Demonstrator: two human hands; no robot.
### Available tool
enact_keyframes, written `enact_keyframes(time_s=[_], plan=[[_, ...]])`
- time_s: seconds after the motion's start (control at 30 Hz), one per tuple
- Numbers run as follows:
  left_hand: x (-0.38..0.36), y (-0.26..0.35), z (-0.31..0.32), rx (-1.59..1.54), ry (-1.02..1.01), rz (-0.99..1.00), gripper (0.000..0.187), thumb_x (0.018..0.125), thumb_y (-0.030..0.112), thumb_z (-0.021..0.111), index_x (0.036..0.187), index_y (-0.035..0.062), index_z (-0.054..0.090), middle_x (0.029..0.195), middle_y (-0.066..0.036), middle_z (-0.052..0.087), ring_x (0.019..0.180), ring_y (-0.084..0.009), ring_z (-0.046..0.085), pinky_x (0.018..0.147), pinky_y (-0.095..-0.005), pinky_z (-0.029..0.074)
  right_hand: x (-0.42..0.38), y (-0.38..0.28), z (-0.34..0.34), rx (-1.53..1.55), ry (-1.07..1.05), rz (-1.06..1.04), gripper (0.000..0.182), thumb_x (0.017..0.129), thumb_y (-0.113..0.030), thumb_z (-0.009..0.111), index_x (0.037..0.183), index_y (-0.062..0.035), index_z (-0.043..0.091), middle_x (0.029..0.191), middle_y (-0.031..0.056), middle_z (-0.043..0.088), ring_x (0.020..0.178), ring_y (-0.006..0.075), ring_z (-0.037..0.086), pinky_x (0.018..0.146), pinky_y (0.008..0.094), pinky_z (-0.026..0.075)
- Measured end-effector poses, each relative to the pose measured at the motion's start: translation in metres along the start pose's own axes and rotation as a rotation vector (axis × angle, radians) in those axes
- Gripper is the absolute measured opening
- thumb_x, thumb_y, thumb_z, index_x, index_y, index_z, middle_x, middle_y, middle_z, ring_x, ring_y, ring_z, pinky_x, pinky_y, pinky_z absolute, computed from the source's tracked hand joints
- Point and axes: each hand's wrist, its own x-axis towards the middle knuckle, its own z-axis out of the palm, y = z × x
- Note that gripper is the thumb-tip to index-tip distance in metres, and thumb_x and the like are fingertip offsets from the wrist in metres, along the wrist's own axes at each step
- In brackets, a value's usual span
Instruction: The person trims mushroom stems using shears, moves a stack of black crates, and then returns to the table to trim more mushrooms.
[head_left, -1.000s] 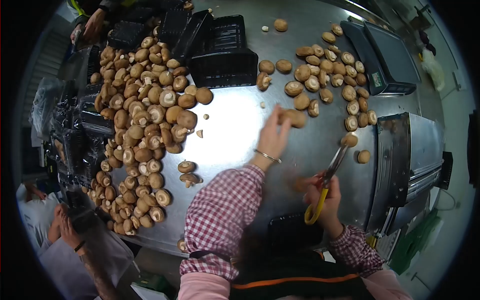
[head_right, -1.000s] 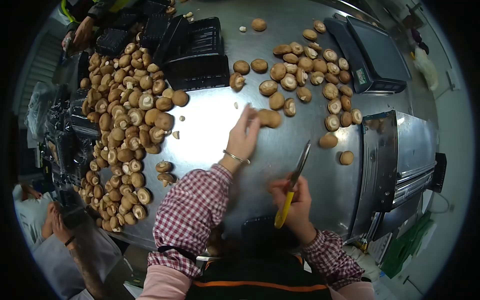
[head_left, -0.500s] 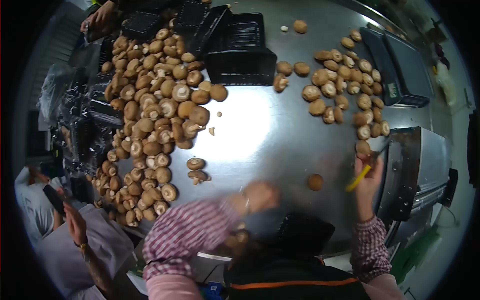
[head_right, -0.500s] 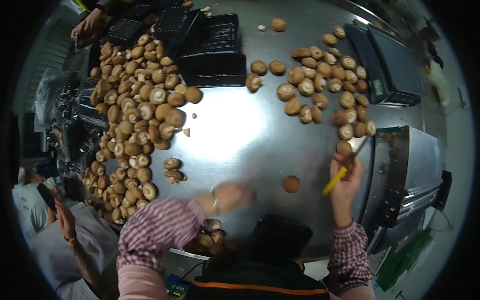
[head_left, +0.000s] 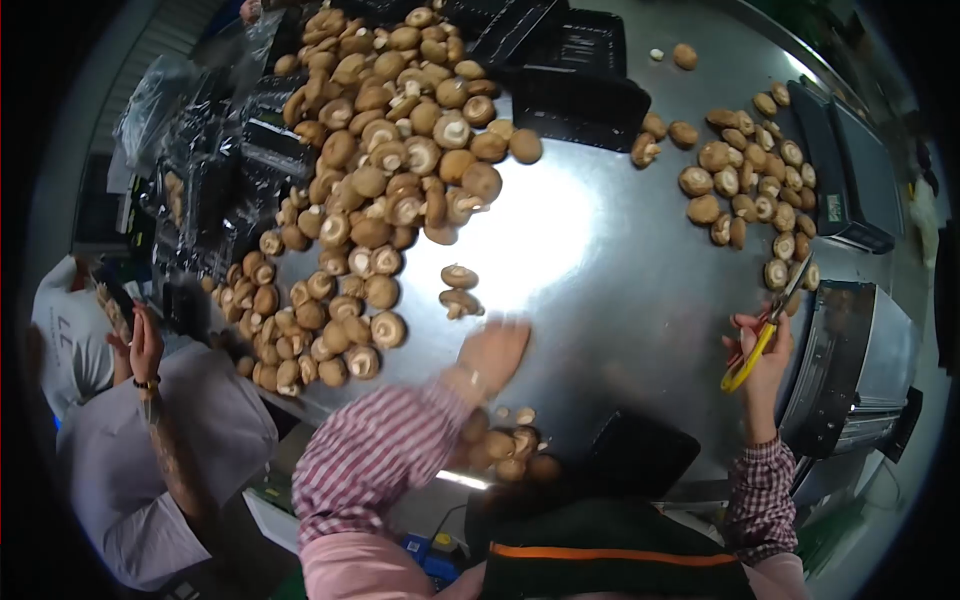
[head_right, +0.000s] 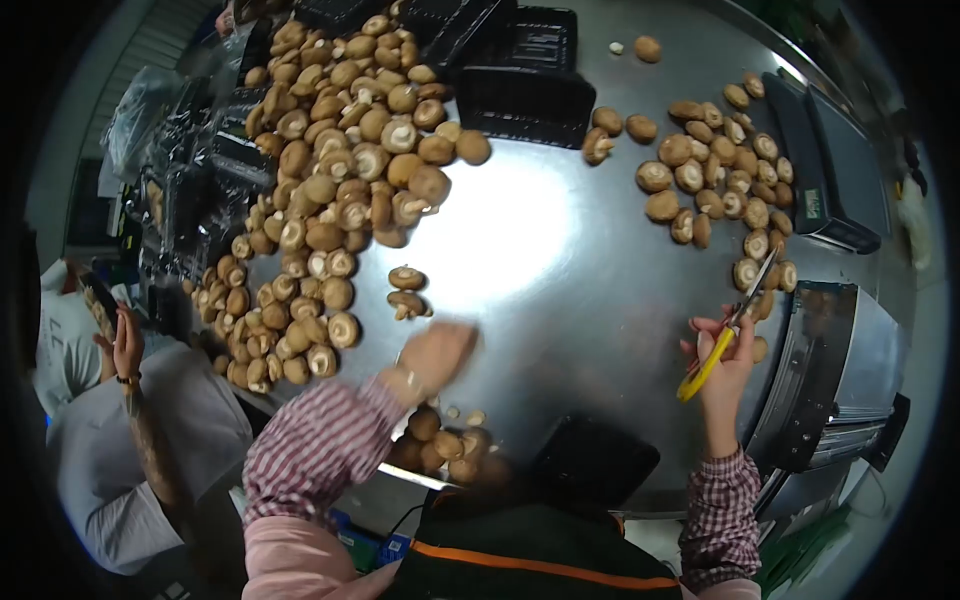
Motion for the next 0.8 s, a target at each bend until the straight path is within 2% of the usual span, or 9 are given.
enact_keyframes(time_s=[0.1, 0.2, 0.3, 0.4, 0.47, 0.53, 0.57, 0.63, 0.8], plan=[[-0.085, -0.032, 0.018, -0.082, -0.212, 0.105, 0.019, 0.085, 0.024, 0.054, 0.098, 0.0111, 0.061, 0.089, -0.012, 0.063, 0.072, -0.0280, 0.064, 0.061, -0.0390, 0.052, -0.031, 0.025, -0.004, 0.058, -0.247, 0.036, 0.045, 0.085, 0.002, 0.056, 0.126, -0.0071, 0.039, 0.094, 0.0062, 0.061, 0.081, 0.0105, 0.058, 0.069, 0.0238, 0.049], [-0.085, -0.049, -0.010, -0.239, 0.334, -0.178, 0.020, 0.083, 0.023, 0.062, 0.090, 0.0045, 0.064, 0.077, -0.013, 0.061, 0.067, -0.0271, 0.060, 0.058, -0.0376, 0.048, -0.083, 0.030, 0.028, -0.110, -0.446, 0.006, 0.048, 0.081, 0.006, 0.057, 0.125, -0.0057, 0.043, 0.094, 0.0058, 0.062, 0.083, 0.0114, 0.059, 0.071, 0.0219, 0.049], [-0.035, -0.056, -0.004, -0.193, 0.792, -0.350, 0.048, 0.076, 0.028, 0.073, 0.107, -0.0021, 0.052, 0.101, -0.018, 0.053, 0.085, -0.0267, 0.054, 0.072, -0.0349, 0.046, -0.124, 0.017, 0.066, -0.275, -0.515, -0.218, 0.045, 0.077, 0.005, 0.064, 0.119, -0.0031, 0.049, 0.094, 0.0098, 0.063, 0.083, 0.0127, 0.062, 0.071, 0.0254, 0.051], [-0.018, -0.056, 0.020, -0.661, 0.734, -0.279, 0.057, 0.071, 0.027, 0.077, 0.112, 0.0006, 0.049, 0.098, -0.012, 0.053, 0.087, -0.0214, 0.053, 0.074, -0.0339, 0.046, -0.151, -0.024, 0.084, -0.203, -0.618, -0.110, 0.039, 0.077, 0.004, 0.066, 0.113, -0.0008, 0.052, 0.095, 0.0110, 0.063, 0.084, 0.0121, 0.062, 0.073, 0.0255, 0.051], [-0.062, -0.029, -0.003, -1.478, 0.555, -0.215, 0.049, 0.076, 0.002, 0.067, 0.119, 0.0037, 0.043, 0.116, -0.014, 0.051, 0.107, -0.0184, 0.052, 0.090, -0.0292, 0.046, -0.159, -0.033, 0.083, -0.132, -0.634, -0.089, 0.040, 0.078, 0.003, 0.066, 0.115, -0.0009, 0.050, 0.095, 0.0101, 0.063, 0.085, 0.0120, 0.062, 0.074, 0.0247, 0.051], [-0.104, -0.011, -0.005, -1.488, 0.712, 0.179, 0.053, 0.077, -0.008, 0.062, 0.122, 0.0050, 0.038, 0.127, -0.017, 0.044, 0.116, -0.0204, 0.049, 0.098, -0.0318, 0.042, -0.169, -0.039, 0.080, 0.008, -0.690, -0.015, 0.042, 0.081, 0.002, 0.065, 0.119, -0.0009, 0.046, 0.095, 0.0084, 0.062, 0.087, 0.0119, 0.062, 0.074, 0.0231, 0.052], [-0.120, 0.002, -0.010, -1.492, 0.707, 0.166, 0.053, 0.077, -0.008, 0.062, 0.122, 0.0050, 0.038, 0.127, -0.017, 0.044, 0.116, -0.0204, 0.049, 0.098, -0.0318, 0.042, -0.169, -0.048, 0.085, 0.122, -0.790, 0.070, 0.044, 0.084, -0.002, 0.062, 0.123, -0.0025, 0.041, 0.097, 0.0083, 0.062, 0.091, 0.0134, 0.062, 0.073, 0.0230, 0.052], [-0.147, 0.035, -0.017, -1.506, 0.862, 0.411, 0.053, 0.080, -0.006, 0.059, 0.125, 0.0046, 0.033, 0.135, -0.020, 0.038, 0.118, -0.0220, 0.049, 0.096, -0.0313, 0.043, -0.185, -0.091, 0.128, 0.371, -0.801, 0.435, 0.042, 0.088, -0.006, 0.058, 0.124, -0.0040, 0.037, 0.097, 0.0095, 0.060, 0.085, 0.0125, 0.061, 0.065, 0.0217, 0.052], [-0.176, 0.063, -0.003, -1.514, 0.804, 0.215, 0.050, 0.081, -0.006, 0.060, 0.122, 0.0039, 0.033, 0.135, -0.021, 0.038, 0.116, -0.0222, 0.050, 0.097, -0.0336, 0.043, -0.204, -0.104, 0.149, 0.488, -0.792, 0.245, 0.042, 0.087, -0.002, 0.057, 0.124, -0.0046, 0.037, 0.099, 0.0080, 0.056, 0.081, 0.0111, 0.059, 0.064, 0.0221, 0.052]])
